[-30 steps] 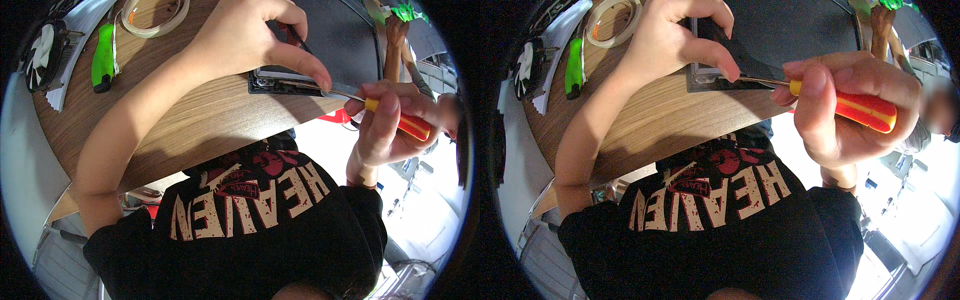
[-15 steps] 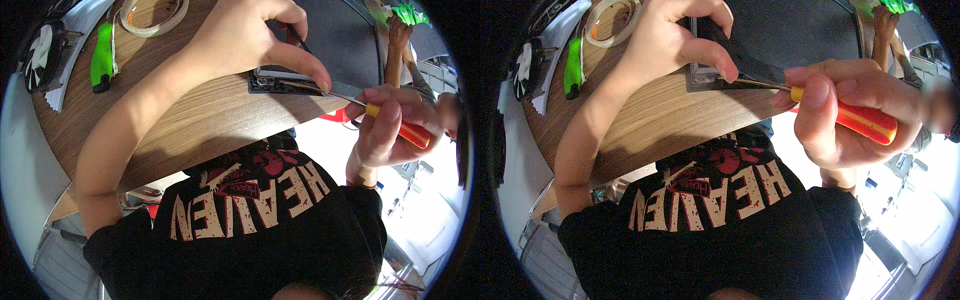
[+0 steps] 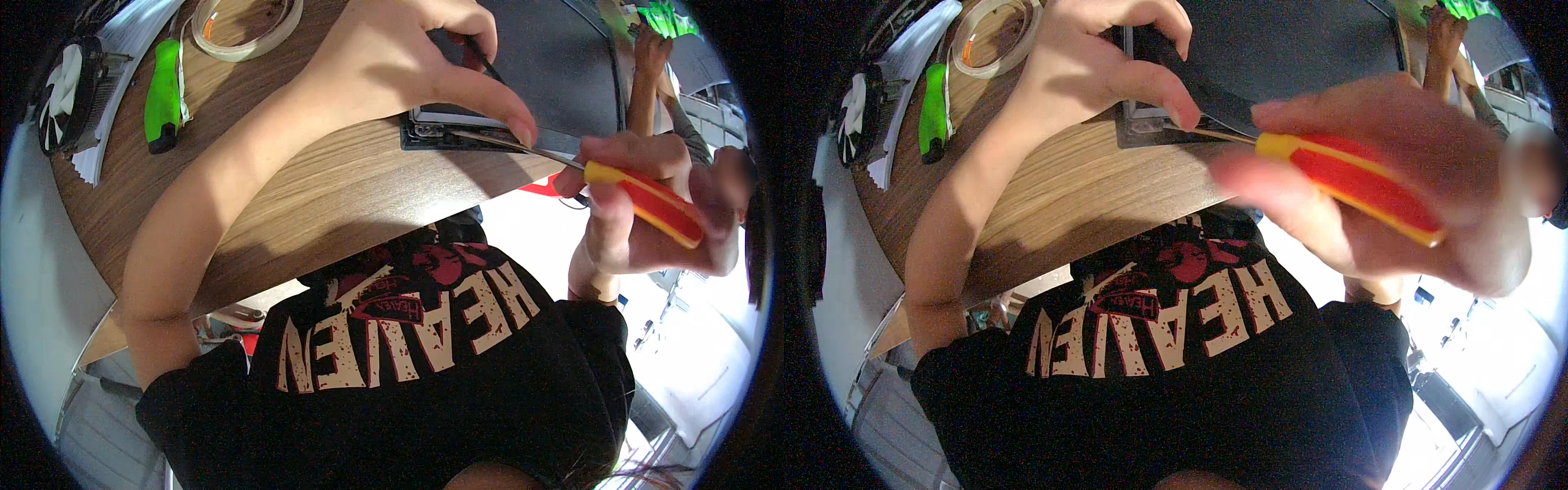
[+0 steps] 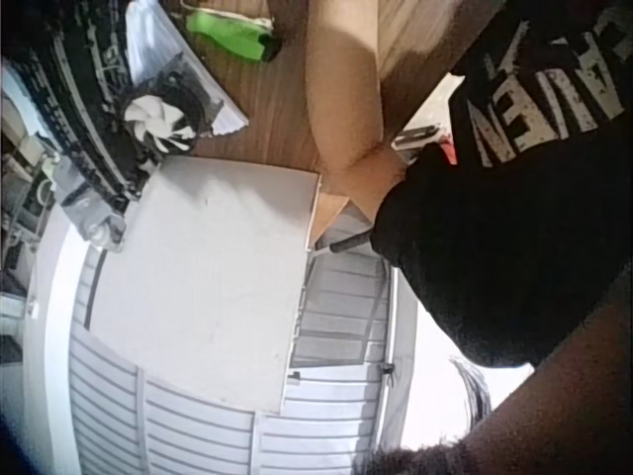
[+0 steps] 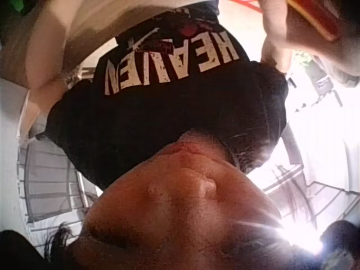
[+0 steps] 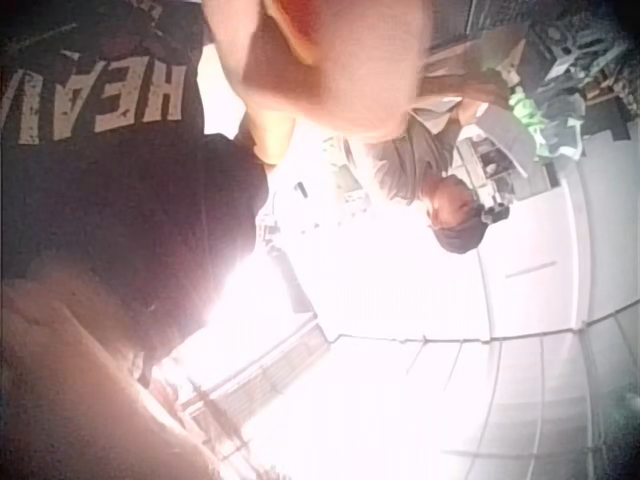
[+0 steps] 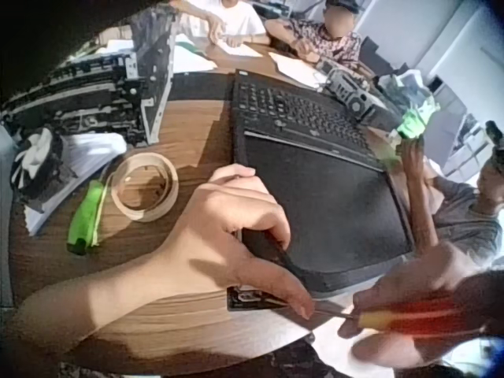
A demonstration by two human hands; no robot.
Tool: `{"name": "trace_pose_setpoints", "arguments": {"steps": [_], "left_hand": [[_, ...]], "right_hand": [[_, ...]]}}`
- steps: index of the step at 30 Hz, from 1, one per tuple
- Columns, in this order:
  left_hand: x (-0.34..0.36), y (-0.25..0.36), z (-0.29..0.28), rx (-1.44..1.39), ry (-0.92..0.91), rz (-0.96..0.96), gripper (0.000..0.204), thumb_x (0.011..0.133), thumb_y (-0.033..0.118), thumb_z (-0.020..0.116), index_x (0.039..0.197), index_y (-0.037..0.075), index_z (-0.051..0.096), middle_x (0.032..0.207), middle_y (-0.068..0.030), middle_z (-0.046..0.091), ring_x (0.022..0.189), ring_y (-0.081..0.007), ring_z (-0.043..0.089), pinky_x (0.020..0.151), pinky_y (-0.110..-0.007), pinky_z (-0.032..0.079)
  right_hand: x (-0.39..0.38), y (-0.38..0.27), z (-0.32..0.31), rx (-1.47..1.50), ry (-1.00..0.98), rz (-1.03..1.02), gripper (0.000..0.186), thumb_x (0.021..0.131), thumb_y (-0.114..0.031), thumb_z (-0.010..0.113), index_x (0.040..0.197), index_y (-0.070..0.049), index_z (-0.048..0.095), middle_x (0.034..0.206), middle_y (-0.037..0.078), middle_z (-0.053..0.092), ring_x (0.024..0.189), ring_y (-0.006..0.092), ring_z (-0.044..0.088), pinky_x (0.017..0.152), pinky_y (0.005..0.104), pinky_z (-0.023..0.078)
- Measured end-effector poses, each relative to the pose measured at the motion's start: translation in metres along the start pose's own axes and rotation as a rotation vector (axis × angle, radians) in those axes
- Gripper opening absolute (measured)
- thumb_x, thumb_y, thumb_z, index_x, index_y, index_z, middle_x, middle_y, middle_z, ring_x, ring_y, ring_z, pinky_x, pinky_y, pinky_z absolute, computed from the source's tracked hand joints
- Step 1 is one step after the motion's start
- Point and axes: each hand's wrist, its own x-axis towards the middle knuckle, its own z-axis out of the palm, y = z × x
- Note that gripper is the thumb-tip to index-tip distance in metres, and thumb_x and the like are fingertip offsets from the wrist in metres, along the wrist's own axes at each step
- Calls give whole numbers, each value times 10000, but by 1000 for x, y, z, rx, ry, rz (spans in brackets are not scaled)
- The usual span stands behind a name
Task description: The person disassembles a laptop by removing screws from the frame with a screwdriver, prying the bezel, and manipulating internal components on a wooden desk.
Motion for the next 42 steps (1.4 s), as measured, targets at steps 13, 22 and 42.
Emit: {"name": "trace_pose_setpoints", "arguments": {"steps": [13, 22, 42], "left_hand": [[-2, 0, -1, 17, 3, 12, 508, 512, 492, 854, 592, 61, 598, 595, -23, 574, 592, -186, 553, 751, -314, 374], [-4, -6, 2, -4, 25, 25, 480, 512, 464, 860, 599, 70, 601, 582, -27, 558, 582, -205, 551, 747, -333, 378], [-7, -3, -1, 86, -55, -70, 423, 526, 421, 843, 692, 95, 631, 703, 9, 608, 727, -177, 602, 966, -414, 345]], "right_hand": [[19, -27, -32, -293, -219, -98, 481, 890, -422, 587, 1088, 8, 502, 870, 185, 604, 639, 160, 622, 481, 185, 487], [38, -17, -29, -177, -455, -124, 349, 902, -355, 596, 1043, -47, 508, 772, 119, 599, 588, 131, 596, 475, 208, 488], [32, -21, -4, 314, -293, 207, 459, 894, -443, 582, 943, 13, 585, 844, 190, 607, 506, 107, 571, 408, 167, 458]]}}
